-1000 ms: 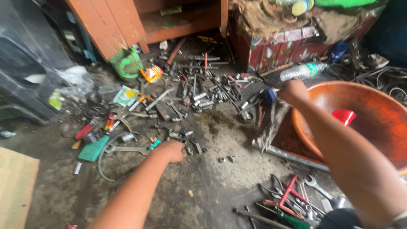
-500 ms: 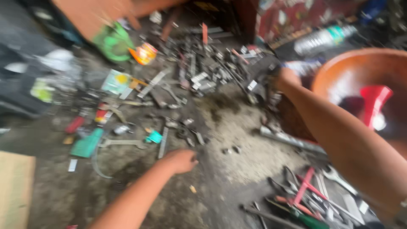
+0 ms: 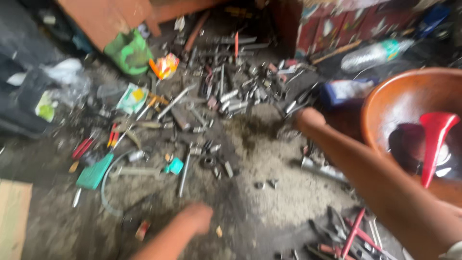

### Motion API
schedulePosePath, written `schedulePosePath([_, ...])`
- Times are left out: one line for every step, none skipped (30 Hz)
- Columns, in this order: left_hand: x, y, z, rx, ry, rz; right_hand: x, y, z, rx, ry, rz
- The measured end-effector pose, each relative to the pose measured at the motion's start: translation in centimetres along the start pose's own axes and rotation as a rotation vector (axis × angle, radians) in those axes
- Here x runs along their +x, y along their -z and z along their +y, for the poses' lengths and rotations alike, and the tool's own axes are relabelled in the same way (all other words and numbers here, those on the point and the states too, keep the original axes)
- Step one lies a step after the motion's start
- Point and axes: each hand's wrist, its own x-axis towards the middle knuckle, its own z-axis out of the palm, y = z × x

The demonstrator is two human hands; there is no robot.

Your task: The person sits on the floor and wipes various metal tools, including wrenches, pliers, and screwdrivers, using a dark cloth. They pick up each tool from the cluttered floor, wipe it, and place it aside.

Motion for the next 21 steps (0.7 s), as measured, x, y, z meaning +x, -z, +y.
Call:
schedulePosePath([0.2,-0.8,0.3,-0.009,-0.01,-0.009,-0.5,-0.4,-0.3,-0.007,0.004,0.008])
schedulePosePath([0.6,-1.6,0.7,-0.039,-0.031,-0.011,-0.9,-0.8,-0.5,-0.006,-0.006,0.025])
schedulePosePath([1.0,-2.2,0.7,-0.074,-0.04,-0.015,-0.7,-1.5,-1.1,0.012,-0.006,0.051])
schedulePosePath([1.7,-2.4,0.3,-0.083,-0.034,-0.004,-0.3,-2.0,-1.3,0.048,-0.029,0.089])
schedulePosePath([1.6,-3.5,0.2,-0.101,-0.023,-0.008,0.0,-3.0,-1.6,0.057,-0.035,0.122])
schedulePosePath([1.6,-4.5,-0.2,-0.12,-0.013,-0.012,0.5,-3.9,-1.7,0.067,-0.042,0.155])
schedulePosePath([1.2,-5.5,-1.1,-0.154,-0.047,0.111,1.3,-4.6,-1.9,0.079,-0.053,0.19])
schedulePosePath([0.0,-6.9,-2.3,-0.187,-0.081,0.234,2.3,-5.4,-2.3,0.071,-0.071,0.141])
schedulePosePath([-1.1,-8.3,-3.2,-0.222,-0.125,0.36,3.1,-5.8,-2.1,0.054,-0.095,0.091])
schedulePosePath([-1.8,-9.3,-3.8,-0.257,-0.168,0.486,4.0,-6.2,-2.2,0.036,-0.12,0.042])
schedulePosePath([-1.4,-9.9,-3.4,-0.297,-0.226,0.613,4.5,-6.4,-1.5,-0.015,-0.101,0.01])
schedulePosePath([-0.5,-10.1,-2.8,-0.262,-0.198,0.506,4.9,-6.4,-1.3,-0.066,-0.083,-0.022])
schedulePosePath([0.1,-9.9,-2.6,-0.22,-0.162,0.398,5.2,-6.4,-1.8,-0.108,-0.06,-0.054])
schedulePosePath([0.7,-9.4,-2.4,-0.177,-0.126,0.29,4.9,-6.2,-1.9,-0.084,-0.093,-0.057])
schedulePosePath([1.2,-8.5,-2.6,-0.129,-0.079,0.185,4.7,-5.6,-2.5,-0.052,-0.12,-0.054])
schedulePosePath([1.5,-7.6,-2.6,-0.081,-0.033,0.08,4.3,-4.8,-3.2,-0.02,-0.147,-0.05])
schedulePosePath([1.8,-6.5,-2.4,-0.033,0.01,-0.021,3.5,-3.7,-3.4,-0.013,-0.153,-0.041])
schedulePosePath([2.0,-5.5,-1.8,-0.029,0.005,-0.02,2.4,-2.6,-3.6,-0.006,-0.159,-0.032])
schedulePosePath([2.3,-4.4,-1.0,-0.026,-0.001,-0.015,1.3,-1.1,-3.7,-0.003,-0.167,-0.02])
schedulePosePath([2.5,-3.5,-0.1,-0.022,-0.008,-0.01,0.3,0.5,-3.8,-0.018,-0.17,-0.029])
schedulePosePath([2.7,-2.7,0.8,-0.028,-0.044,0.025,-0.4,2.3,-4.2,-0.034,-0.167,-0.036])
